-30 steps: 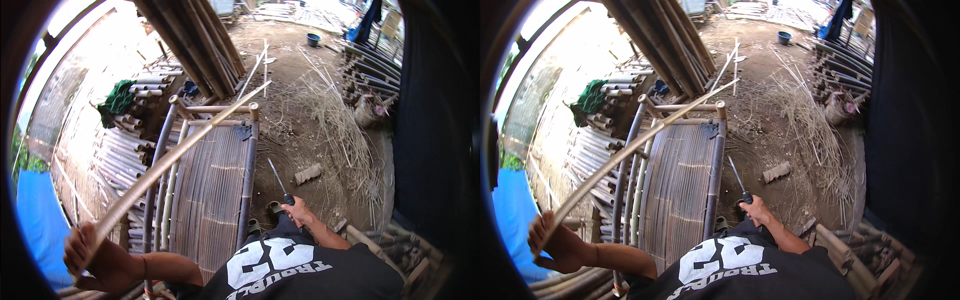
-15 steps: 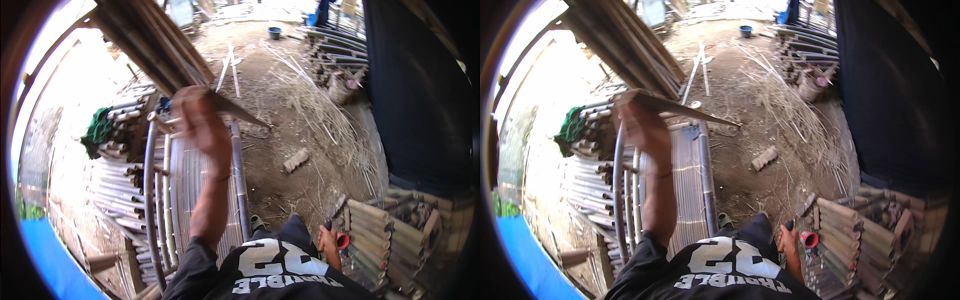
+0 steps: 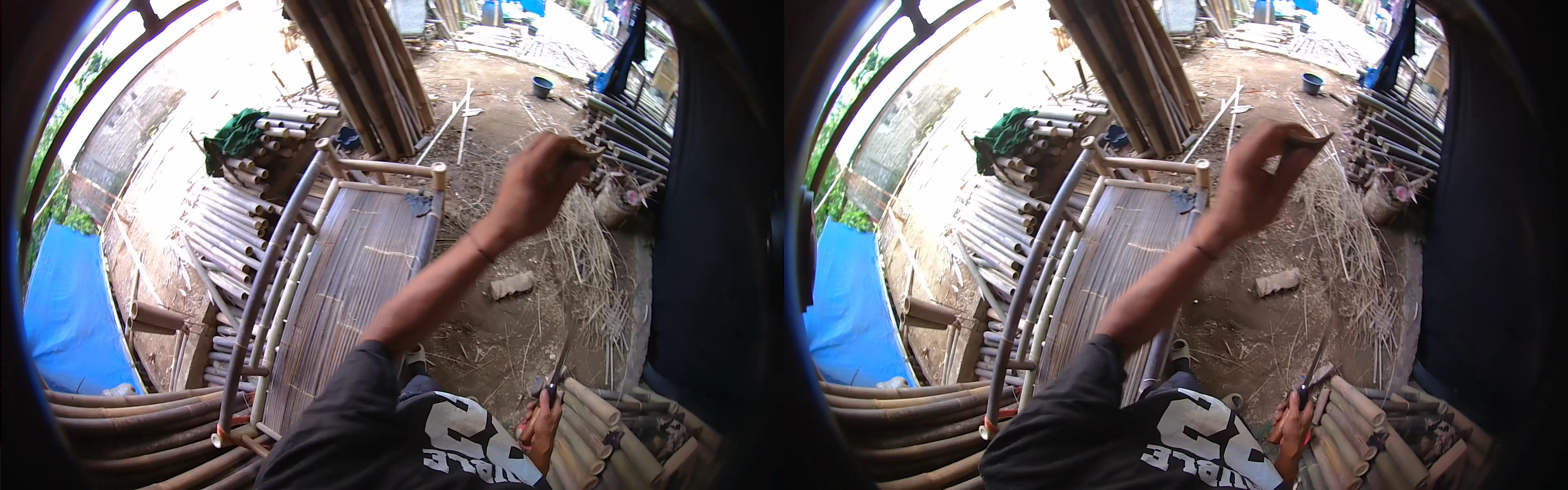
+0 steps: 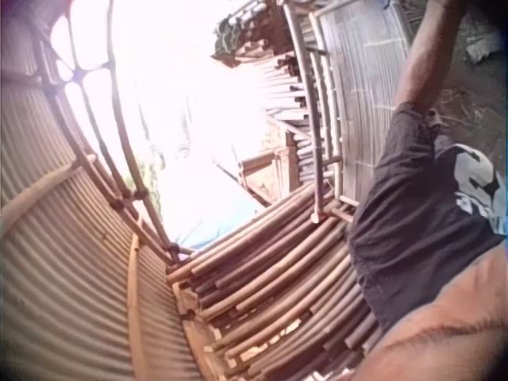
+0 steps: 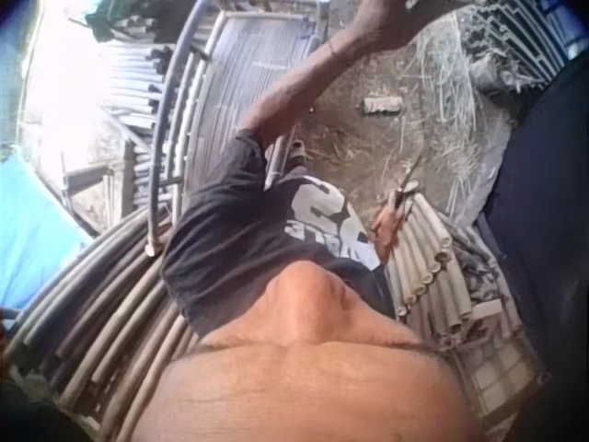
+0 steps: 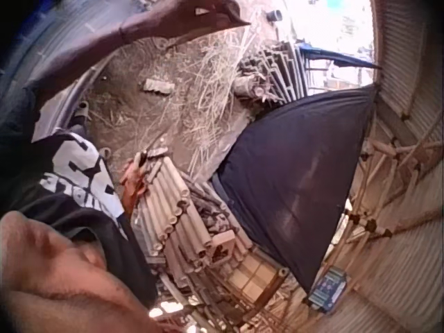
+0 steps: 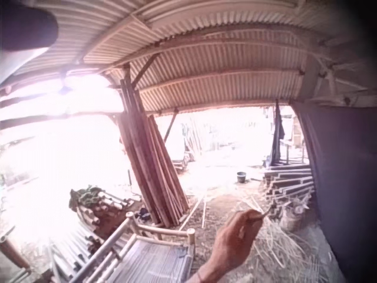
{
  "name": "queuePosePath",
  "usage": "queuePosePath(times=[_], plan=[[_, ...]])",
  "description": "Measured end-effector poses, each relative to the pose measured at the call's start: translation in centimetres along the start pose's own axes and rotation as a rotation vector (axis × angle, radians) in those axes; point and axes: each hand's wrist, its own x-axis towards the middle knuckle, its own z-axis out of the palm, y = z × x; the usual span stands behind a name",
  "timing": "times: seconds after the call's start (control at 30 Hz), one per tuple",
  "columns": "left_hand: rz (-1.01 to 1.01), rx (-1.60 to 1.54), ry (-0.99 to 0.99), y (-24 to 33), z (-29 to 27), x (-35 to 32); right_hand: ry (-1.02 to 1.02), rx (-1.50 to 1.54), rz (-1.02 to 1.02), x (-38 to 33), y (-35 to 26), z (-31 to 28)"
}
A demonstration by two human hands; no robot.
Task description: The person uses a machete to split and shave long bamboo strips, then fits them into the frame of a bamboo chair. They repeatedly measure, cut, and adjust the strips to ensure a proper fit within the chair's structure.
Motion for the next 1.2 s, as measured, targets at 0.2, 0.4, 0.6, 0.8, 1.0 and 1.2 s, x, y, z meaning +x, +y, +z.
queuePosePath(times=[0.2, 0.4, 0.6, 0.8, 1.0, 1.2], plan=[[-0.019, 0.074, -0.319, 4.9, 1.4, -1.5, -0.12, 0.032, -0.53, -5.3, -9.9, -3.1], [-0.126, 0.007, -0.353, 9.1, 5.8, -6.1, -0.184, -0.132, -0.869, -8.6, -17.6, -3.6], [-0.032, 0.152, -0.439, 10.8, 7.0, -8.4, -0.103, -0.345, -1.023, -9.0, -20.3, -2.0], [-0.023, 0.161, -0.448, 11.0, 7.6, -9.6, -0.073, -0.405, -1.073, -9.0, -19.8, -1.9], [-0.076, 0.093, -0.44, 10.4, 7.6, -10.4, -0.069, -0.424, -1.044, -9.2, -19.6, -2.0], [-0.097, 0.081, -0.429, 10.3, 7.6, -10.7, -0.104, -0.428, -1.046, -9.2, -19.5, -2.2]])
